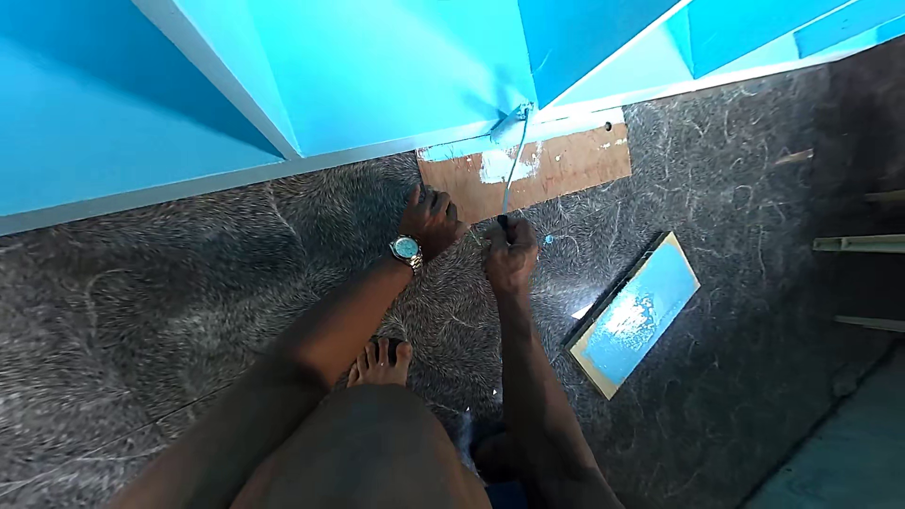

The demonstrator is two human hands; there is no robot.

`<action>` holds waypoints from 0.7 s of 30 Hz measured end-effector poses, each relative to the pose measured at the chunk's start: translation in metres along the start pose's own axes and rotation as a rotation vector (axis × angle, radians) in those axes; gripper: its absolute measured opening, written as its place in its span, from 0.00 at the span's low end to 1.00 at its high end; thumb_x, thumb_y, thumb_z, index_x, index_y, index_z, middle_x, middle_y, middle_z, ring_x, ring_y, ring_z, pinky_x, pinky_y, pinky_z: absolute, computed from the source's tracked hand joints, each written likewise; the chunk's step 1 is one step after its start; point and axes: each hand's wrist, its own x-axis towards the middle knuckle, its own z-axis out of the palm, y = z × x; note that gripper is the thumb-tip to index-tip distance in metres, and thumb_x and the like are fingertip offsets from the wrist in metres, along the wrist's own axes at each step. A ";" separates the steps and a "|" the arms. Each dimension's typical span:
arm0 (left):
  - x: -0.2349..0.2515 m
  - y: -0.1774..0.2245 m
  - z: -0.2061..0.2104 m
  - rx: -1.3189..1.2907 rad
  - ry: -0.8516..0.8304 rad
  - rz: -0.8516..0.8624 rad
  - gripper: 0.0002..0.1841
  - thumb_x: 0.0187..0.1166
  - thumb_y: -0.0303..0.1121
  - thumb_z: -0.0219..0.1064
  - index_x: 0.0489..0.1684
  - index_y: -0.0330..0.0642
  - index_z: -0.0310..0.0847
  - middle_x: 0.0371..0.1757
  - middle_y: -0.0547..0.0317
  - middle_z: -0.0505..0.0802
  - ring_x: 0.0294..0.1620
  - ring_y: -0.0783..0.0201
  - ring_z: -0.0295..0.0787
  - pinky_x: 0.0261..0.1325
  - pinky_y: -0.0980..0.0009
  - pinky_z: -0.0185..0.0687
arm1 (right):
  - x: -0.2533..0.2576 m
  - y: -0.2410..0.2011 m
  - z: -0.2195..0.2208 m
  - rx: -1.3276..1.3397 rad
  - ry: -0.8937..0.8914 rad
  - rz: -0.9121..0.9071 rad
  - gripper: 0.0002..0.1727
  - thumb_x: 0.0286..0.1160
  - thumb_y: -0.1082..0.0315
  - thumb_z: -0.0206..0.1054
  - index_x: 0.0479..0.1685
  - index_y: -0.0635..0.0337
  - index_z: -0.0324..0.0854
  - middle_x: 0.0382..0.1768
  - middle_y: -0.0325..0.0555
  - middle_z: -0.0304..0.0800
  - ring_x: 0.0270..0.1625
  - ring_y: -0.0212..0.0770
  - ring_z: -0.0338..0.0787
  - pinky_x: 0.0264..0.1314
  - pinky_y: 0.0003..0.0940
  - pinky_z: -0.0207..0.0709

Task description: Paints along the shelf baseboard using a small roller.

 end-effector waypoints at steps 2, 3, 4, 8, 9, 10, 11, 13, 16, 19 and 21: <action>-0.003 -0.003 -0.004 -0.036 -0.065 -0.008 0.28 0.85 0.55 0.56 0.45 0.35 0.89 0.54 0.41 0.93 0.63 0.40 0.89 0.72 0.32 0.71 | -0.002 0.003 0.017 0.049 -0.002 -0.049 0.10 0.87 0.62 0.63 0.56 0.56 0.80 0.32 0.46 0.89 0.19 0.41 0.85 0.19 0.42 0.83; -0.006 -0.006 -0.007 -0.057 -0.107 -0.004 0.26 0.86 0.52 0.57 0.49 0.34 0.88 0.57 0.39 0.92 0.66 0.38 0.88 0.74 0.31 0.69 | -0.008 0.004 0.025 0.069 -0.025 -0.069 0.10 0.87 0.62 0.63 0.56 0.58 0.80 0.33 0.46 0.90 0.19 0.41 0.86 0.19 0.42 0.84; -0.008 -0.008 -0.008 -0.071 -0.123 0.005 0.23 0.85 0.48 0.59 0.51 0.34 0.87 0.58 0.38 0.91 0.67 0.37 0.87 0.73 0.29 0.67 | -0.016 0.004 0.031 0.066 -0.054 -0.086 0.11 0.87 0.62 0.63 0.57 0.58 0.80 0.34 0.46 0.91 0.20 0.41 0.86 0.20 0.41 0.85; -0.016 -0.013 -0.012 -0.053 -0.118 -0.001 0.27 0.87 0.52 0.53 0.47 0.34 0.87 0.55 0.38 0.91 0.65 0.38 0.88 0.73 0.29 0.68 | -0.019 0.007 0.029 -0.018 -0.060 -0.132 0.11 0.85 0.63 0.65 0.55 0.59 0.82 0.33 0.46 0.90 0.25 0.40 0.88 0.28 0.43 0.85; -0.017 -0.014 -0.012 -0.035 -0.099 -0.012 0.30 0.88 0.56 0.51 0.46 0.34 0.87 0.53 0.39 0.92 0.63 0.38 0.89 0.73 0.30 0.70 | -0.010 0.008 0.023 -0.009 -0.043 -0.115 0.11 0.85 0.62 0.65 0.54 0.59 0.82 0.35 0.46 0.91 0.25 0.41 0.89 0.28 0.44 0.86; -0.018 -0.014 -0.013 -0.026 -0.088 -0.023 0.32 0.88 0.58 0.52 0.45 0.34 0.88 0.53 0.40 0.92 0.62 0.39 0.90 0.72 0.30 0.71 | -0.002 0.008 0.018 0.013 -0.029 -0.091 0.11 0.86 0.62 0.63 0.55 0.59 0.80 0.36 0.47 0.91 0.25 0.42 0.88 0.26 0.44 0.86; -0.020 -0.014 -0.016 -0.028 -0.100 -0.030 0.32 0.88 0.58 0.51 0.47 0.34 0.88 0.54 0.39 0.92 0.63 0.39 0.90 0.73 0.31 0.71 | 0.005 0.007 0.014 0.034 -0.005 -0.076 0.12 0.87 0.61 0.63 0.56 0.59 0.80 0.36 0.47 0.91 0.23 0.42 0.87 0.24 0.43 0.85; -0.021 -0.015 -0.016 -0.026 -0.087 -0.026 0.31 0.87 0.57 0.52 0.46 0.34 0.88 0.53 0.40 0.92 0.61 0.39 0.91 0.73 0.31 0.70 | 0.005 0.005 0.016 0.044 0.010 -0.072 0.12 0.88 0.60 0.62 0.57 0.57 0.79 0.35 0.46 0.91 0.23 0.41 0.87 0.24 0.42 0.84; -0.023 -0.019 -0.017 -0.061 -0.090 -0.006 0.27 0.86 0.53 0.57 0.48 0.32 0.88 0.55 0.37 0.92 0.61 0.37 0.90 0.71 0.29 0.70 | -0.026 0.002 0.036 -0.002 -0.081 -0.133 0.12 0.86 0.63 0.64 0.59 0.60 0.81 0.36 0.48 0.91 0.27 0.42 0.89 0.28 0.44 0.87; -0.029 -0.023 -0.017 -0.074 -0.073 -0.001 0.25 0.86 0.50 0.58 0.48 0.33 0.88 0.57 0.37 0.91 0.61 0.37 0.90 0.70 0.29 0.69 | -0.038 0.004 0.045 -0.022 -0.099 -0.146 0.11 0.85 0.63 0.66 0.56 0.60 0.83 0.34 0.46 0.90 0.27 0.39 0.88 0.29 0.41 0.85; -0.034 -0.026 -0.016 -0.014 -0.008 -0.032 0.32 0.86 0.59 0.52 0.44 0.35 0.88 0.52 0.41 0.93 0.57 0.41 0.92 0.70 0.31 0.72 | -0.022 0.008 0.033 -0.028 -0.083 -0.118 0.13 0.85 0.62 0.66 0.58 0.60 0.82 0.36 0.48 0.91 0.27 0.42 0.89 0.30 0.45 0.86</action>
